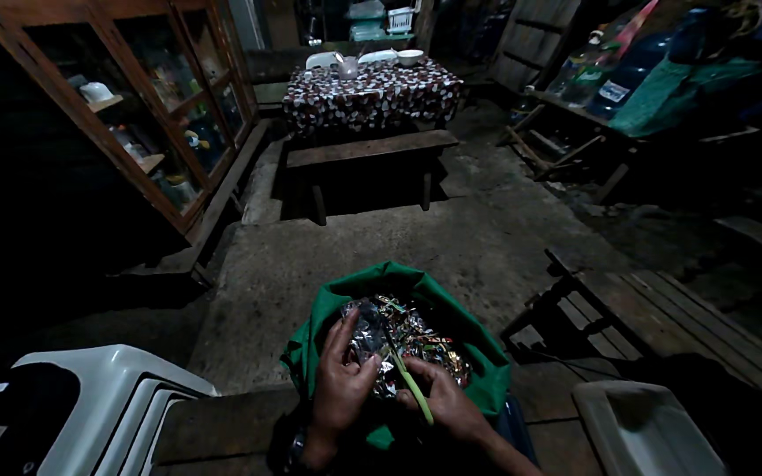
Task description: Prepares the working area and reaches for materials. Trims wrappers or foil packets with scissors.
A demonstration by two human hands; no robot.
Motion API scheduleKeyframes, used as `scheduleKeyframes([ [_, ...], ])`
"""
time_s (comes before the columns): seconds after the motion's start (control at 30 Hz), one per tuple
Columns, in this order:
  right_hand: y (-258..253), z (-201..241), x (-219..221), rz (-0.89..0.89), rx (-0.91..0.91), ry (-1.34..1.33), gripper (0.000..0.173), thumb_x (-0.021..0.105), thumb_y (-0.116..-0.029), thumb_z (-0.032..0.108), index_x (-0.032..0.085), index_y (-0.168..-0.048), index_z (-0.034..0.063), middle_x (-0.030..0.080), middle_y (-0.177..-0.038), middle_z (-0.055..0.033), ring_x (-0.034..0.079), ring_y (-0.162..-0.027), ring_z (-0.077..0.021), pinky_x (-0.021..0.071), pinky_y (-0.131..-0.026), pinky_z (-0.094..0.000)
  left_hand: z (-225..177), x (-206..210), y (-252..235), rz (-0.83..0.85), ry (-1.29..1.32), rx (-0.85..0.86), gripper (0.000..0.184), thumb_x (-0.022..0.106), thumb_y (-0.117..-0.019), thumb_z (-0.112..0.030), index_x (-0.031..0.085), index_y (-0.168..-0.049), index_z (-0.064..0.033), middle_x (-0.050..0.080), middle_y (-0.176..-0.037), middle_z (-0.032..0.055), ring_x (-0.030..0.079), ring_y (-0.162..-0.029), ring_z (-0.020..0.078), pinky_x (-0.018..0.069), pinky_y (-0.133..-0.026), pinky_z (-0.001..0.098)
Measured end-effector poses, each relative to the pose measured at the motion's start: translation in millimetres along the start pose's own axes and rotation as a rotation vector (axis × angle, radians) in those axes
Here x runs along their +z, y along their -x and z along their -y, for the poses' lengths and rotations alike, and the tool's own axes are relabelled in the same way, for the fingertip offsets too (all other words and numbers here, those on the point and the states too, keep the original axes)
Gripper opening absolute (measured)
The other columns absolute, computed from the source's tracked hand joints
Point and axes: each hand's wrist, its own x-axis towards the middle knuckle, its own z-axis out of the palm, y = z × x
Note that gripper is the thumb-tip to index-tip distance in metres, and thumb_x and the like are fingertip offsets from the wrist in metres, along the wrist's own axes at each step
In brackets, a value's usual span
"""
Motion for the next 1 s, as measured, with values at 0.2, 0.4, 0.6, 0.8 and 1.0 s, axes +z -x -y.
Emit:
scheduleKeyframes([
  [0.2,-4,2,-2,-0.003,-0.011,-0.022,0.034,0.082,-0.0785,0.028,0.067,-0.103,0.0097,0.065,-0.071,0.0115,0.058,-0.058,0.0019,0.0506,-0.055,-0.0178,0,2,3,0.007,0.045,-0.014,0.068,0.073,-0.0771,0.003,0.055,-0.142,0.0017,0.050,-0.148,0.0192,0.061,-0.119,0.0084,0.0558,-0.084,0.0206],
  [0.4,-4,5,-2,-0.003,-0.008,-0.033,0.035,0.080,-0.0794,0.031,0.066,-0.103,0.0102,0.063,-0.072,0.0119,0.058,-0.059,0.0022,0.0509,-0.056,-0.0179,0,-1,4,0.068,0.014,-0.018,0.067,0.073,-0.0779,0.001,0.056,-0.142,0.0014,0.051,-0.147,0.0188,0.061,-0.121,0.0106,0.0559,-0.089,0.0229],
  [0.6,-9,12,-7,0.021,-0.034,-0.039,0.037,0.082,-0.0778,0.036,0.066,-0.101,0.0120,0.063,-0.072,0.0138,0.057,-0.059,0.0037,0.0502,-0.056,-0.0162,3,-2,5,0.128,0.016,0.005,0.064,0.074,-0.0773,0.000,0.059,-0.139,-0.0005,0.056,-0.143,0.0149,0.062,-0.119,0.0091,0.0558,-0.088,0.0216],
  [0.8,-7,9,-5,-0.002,-0.031,-0.030,0.035,0.081,-0.0777,0.032,0.068,-0.102,0.0110,0.066,-0.075,0.0129,0.059,-0.062,0.0037,0.0513,-0.059,-0.0167,3,-5,5,0.168,-0.002,0.000,0.064,0.074,-0.0770,-0.001,0.060,-0.139,-0.0010,0.056,-0.143,0.0143,0.061,-0.121,0.0100,0.0553,-0.092,0.0237],
  [1.0,-11,8,-8,0.018,-0.046,-0.069,0.040,0.085,-0.0766,0.036,0.069,-0.103,0.0103,0.069,-0.078,0.0110,0.063,-0.066,0.0021,0.0547,-0.062,-0.0183,3,-9,6,0.258,-0.029,0.004,0.063,0.076,-0.0792,-0.004,0.060,-0.140,-0.0060,0.059,-0.141,0.0110,0.062,-0.116,0.0080,0.0553,-0.088,0.0224],
])
